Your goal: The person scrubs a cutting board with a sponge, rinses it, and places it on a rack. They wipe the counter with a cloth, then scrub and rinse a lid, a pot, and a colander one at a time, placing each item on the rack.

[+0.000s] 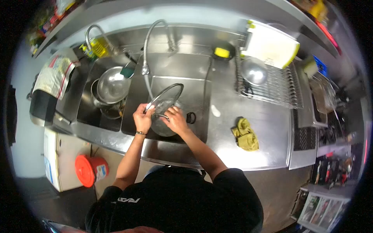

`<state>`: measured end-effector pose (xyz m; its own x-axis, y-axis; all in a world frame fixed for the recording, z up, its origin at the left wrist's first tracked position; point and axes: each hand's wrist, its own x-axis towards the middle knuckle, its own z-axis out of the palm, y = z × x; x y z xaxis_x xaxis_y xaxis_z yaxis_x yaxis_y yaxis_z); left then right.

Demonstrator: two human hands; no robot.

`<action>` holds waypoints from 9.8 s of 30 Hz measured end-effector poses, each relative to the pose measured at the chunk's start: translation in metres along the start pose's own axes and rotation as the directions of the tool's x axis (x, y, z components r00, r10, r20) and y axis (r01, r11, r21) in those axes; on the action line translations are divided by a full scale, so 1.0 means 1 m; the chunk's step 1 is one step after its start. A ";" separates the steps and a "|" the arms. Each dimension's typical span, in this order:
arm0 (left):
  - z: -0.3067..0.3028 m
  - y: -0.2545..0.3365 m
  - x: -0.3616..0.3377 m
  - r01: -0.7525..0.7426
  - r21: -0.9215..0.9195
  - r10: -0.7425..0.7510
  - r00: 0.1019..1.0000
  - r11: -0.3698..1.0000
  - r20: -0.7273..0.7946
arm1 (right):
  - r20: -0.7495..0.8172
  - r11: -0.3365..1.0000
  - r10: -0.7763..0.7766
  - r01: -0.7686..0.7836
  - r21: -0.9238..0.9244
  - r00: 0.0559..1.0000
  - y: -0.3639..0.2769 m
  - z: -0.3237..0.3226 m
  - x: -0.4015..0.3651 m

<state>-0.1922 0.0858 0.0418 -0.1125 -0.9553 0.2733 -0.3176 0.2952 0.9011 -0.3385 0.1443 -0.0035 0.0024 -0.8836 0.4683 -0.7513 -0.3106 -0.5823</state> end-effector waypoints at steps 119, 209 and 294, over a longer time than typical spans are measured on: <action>0.077 -0.191 0.129 0.240 0.343 -0.374 0.835 0.908 0.404 | -0.275 0.771 0.466 -0.539 -0.339 0.841 -0.038 -0.054 -0.145; 0.013 -0.177 0.085 0.364 0.338 -0.435 0.886 0.868 0.161 | -0.301 0.795 0.407 -0.497 -0.347 0.862 0.196 -0.103 0.156; 0.009 -0.183 0.092 0.381 0.434 -0.523 0.807 0.816 0.274 | 0.768 0.863 0.496 -0.130 -0.488 0.405 0.168 0.172 -0.023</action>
<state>-0.1532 -0.0563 -0.1013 -0.1833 -0.9214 -0.3426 -0.7108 -0.1165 0.6936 -0.3509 0.0520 -0.2264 0.1355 -0.7809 -0.6097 -0.9709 0.0181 -0.2389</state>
